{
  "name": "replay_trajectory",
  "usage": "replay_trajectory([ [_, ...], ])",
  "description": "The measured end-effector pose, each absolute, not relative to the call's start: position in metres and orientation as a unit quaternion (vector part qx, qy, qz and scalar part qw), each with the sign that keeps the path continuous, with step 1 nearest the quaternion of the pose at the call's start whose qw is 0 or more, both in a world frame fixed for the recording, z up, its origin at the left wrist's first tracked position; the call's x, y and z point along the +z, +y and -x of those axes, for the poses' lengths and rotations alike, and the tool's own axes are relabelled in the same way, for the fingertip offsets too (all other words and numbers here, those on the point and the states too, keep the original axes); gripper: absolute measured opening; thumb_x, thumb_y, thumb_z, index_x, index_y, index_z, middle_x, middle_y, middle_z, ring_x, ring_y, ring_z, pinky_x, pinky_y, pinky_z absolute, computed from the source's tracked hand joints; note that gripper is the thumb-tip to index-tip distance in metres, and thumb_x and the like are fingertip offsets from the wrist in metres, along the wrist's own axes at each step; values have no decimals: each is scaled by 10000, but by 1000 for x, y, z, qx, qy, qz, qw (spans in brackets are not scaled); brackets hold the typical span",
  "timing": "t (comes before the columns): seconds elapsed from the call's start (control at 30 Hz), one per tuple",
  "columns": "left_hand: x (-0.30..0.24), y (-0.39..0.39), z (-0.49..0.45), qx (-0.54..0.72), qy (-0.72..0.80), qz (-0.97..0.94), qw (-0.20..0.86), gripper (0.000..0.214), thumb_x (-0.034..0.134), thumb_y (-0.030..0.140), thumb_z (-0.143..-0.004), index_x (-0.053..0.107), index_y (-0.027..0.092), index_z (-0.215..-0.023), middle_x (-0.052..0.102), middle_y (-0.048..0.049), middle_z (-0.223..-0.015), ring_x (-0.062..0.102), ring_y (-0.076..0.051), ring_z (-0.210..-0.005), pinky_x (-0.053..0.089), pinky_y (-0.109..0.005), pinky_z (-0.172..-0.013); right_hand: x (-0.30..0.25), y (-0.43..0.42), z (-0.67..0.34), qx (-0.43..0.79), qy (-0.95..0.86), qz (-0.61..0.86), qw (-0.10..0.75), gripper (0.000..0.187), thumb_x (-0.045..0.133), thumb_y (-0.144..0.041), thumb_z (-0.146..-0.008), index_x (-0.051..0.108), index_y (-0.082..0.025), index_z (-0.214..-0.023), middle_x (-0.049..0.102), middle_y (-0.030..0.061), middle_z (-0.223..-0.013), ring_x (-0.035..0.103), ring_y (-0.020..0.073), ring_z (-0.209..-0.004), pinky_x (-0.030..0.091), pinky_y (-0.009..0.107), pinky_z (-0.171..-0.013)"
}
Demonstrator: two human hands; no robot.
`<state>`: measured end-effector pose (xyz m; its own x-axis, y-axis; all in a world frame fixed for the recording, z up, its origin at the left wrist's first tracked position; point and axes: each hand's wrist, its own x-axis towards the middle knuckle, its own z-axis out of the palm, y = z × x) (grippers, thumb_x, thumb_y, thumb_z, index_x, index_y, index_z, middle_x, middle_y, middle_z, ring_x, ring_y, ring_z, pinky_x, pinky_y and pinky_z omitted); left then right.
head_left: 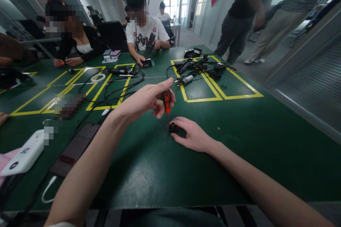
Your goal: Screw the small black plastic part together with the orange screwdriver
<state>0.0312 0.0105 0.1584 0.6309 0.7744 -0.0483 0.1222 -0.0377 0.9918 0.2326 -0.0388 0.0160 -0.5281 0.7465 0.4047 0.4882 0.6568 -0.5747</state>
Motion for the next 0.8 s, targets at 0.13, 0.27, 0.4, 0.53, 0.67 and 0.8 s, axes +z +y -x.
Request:
replay_trajectory([
  [0.13,147,3,-21,316,309,-561,700,438,630,556,-838,715,127,-859,763,-121,-849,638,-167,-483,412,-262,-444,16,-40,-232,201,-852,353,330,169,639,-148,-897,671,-191,-1057,736,103,-1058,705,239,-970,605,388,-866],
  [0.27,139,-10,-17,343,301,-522,721,382,672,501,-857,682,122,-907,781,-139,-874,706,-192,-555,426,-240,-467,15,-40,-233,205,-850,349,336,154,630,-148,-910,663,-180,-1056,726,103,-1055,703,239,-967,603,385,-856],
  [0.4,124,-24,-20,391,275,-506,718,406,830,522,-815,678,163,-930,768,-56,-885,664,-123,-491,355,-191,-414,16,-40,-233,205,-853,353,326,171,645,-148,-904,658,-192,-1069,729,97,-1067,702,237,-977,602,389,-866],
  [0.53,110,-31,-23,425,268,-503,703,426,863,534,-809,736,168,-985,780,-80,-1031,595,-54,-435,283,-173,-386,17,-41,-231,204,-850,358,327,165,642,-149,-910,655,-181,-1072,725,104,-1068,699,234,-963,600,387,-858],
  [0.67,104,-31,-20,443,277,-500,691,427,866,508,-820,785,171,-1069,784,-129,-1148,619,-65,-480,349,-186,-425,18,-42,-230,207,-850,361,322,163,641,-147,-918,657,-193,-1073,723,95,-1073,695,231,-978,592,380,-868],
  [0.8,97,-31,-16,445,270,-481,706,402,855,501,-834,774,213,-1102,792,-143,-1189,712,-142,-587,391,-196,-454,18,-43,-231,208,-850,361,322,157,638,-149,-926,653,-196,-1076,723,93,-1075,697,232,-983,592,382,-867],
])
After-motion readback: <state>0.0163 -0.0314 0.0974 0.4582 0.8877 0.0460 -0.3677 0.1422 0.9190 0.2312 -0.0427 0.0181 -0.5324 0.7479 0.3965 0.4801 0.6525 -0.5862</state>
